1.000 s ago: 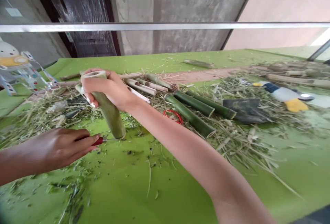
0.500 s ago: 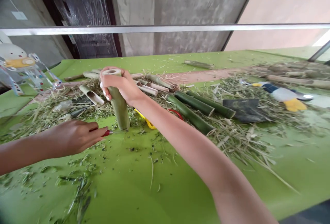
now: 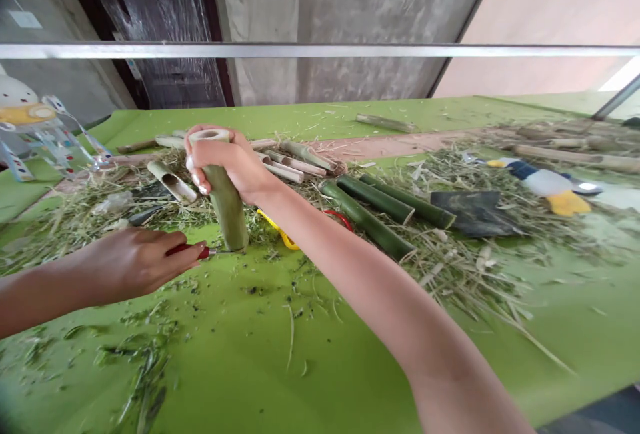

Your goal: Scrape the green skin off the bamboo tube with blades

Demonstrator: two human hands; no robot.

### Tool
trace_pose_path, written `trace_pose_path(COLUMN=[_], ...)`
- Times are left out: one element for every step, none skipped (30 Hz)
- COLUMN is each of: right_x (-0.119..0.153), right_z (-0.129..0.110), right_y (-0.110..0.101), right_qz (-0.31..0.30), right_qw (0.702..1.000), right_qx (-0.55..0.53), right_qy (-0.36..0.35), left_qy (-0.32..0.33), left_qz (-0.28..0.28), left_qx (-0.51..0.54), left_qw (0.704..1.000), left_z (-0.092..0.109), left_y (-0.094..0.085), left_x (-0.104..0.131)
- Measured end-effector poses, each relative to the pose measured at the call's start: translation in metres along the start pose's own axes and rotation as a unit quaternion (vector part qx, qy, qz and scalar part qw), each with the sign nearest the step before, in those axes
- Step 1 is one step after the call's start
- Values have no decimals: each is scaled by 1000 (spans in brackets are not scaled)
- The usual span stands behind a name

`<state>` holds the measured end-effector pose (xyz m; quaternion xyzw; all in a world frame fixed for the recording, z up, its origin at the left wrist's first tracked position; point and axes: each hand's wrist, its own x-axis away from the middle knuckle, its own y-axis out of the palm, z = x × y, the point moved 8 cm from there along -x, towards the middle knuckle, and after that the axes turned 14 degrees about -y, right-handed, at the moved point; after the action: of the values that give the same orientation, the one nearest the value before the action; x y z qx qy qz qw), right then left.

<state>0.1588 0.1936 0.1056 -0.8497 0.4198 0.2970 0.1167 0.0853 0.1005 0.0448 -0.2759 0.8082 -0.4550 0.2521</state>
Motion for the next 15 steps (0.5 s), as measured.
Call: trace_pose_path(right_x=[0, 0, 0, 0, 0, 0, -1, -1, -1, -1, 0, 1, 2, 3, 4], right_z=[2, 4, 5, 7, 8, 8, 7, 5, 3, 1, 0, 1, 1, 0, -1], right_y=[-1, -2, -4, -6, -8, -9, -8, -6, -2, 2, 5, 7, 8, 9, 11], right_qz=[-6, -9, -8, -1, 6, 8, 1, -15, -37, -56, -69, -72, -70, -69, -72], right_qw=[1000, 1000, 1000, 1000, 1000, 1000, 999, 999, 997, 995, 993, 994, 994, 994, 994], right_qx=[3, 3, 2, -1, -7, -17, -32, -49, -67, -81, -87, -85, -81, -79, -76], right_qy=[8, 13, 18, 23, 25, 21, 12, -1, -16, -26, -26, -19, -10, -7, -7], left_qy=[30, 52, 71, 79, 78, 77, 75, 74, 75, 76, 79, 81, 80, 76, 68], left_qz=[13, 25, 36, 50, 64, 71, 73, 66, 52, 33, 12, -10, -29, -49, -65], left_qx=[-32, -47, -56, -54, -49, -44, -40, -38, -39, -42, -43, -41, -36, -30, -23], left_qw=[999, 997, 995, 994, 994, 993, 994, 994, 995, 996, 996, 996, 996, 995, 995], left_z=[4, 7, 9, 10, 10, 9, 9, 8, 8, 7, 7, 7, 7, 7, 6], left_y=[-1, -3, -4, -6, -9, -10, -10, -9, -6, -3, 0, 2, 4, 6, 7], left_x=[0, 0, 0, -1, -1, -1, -2, -2, -3, -5, -6, -8, -11, -13, -16])
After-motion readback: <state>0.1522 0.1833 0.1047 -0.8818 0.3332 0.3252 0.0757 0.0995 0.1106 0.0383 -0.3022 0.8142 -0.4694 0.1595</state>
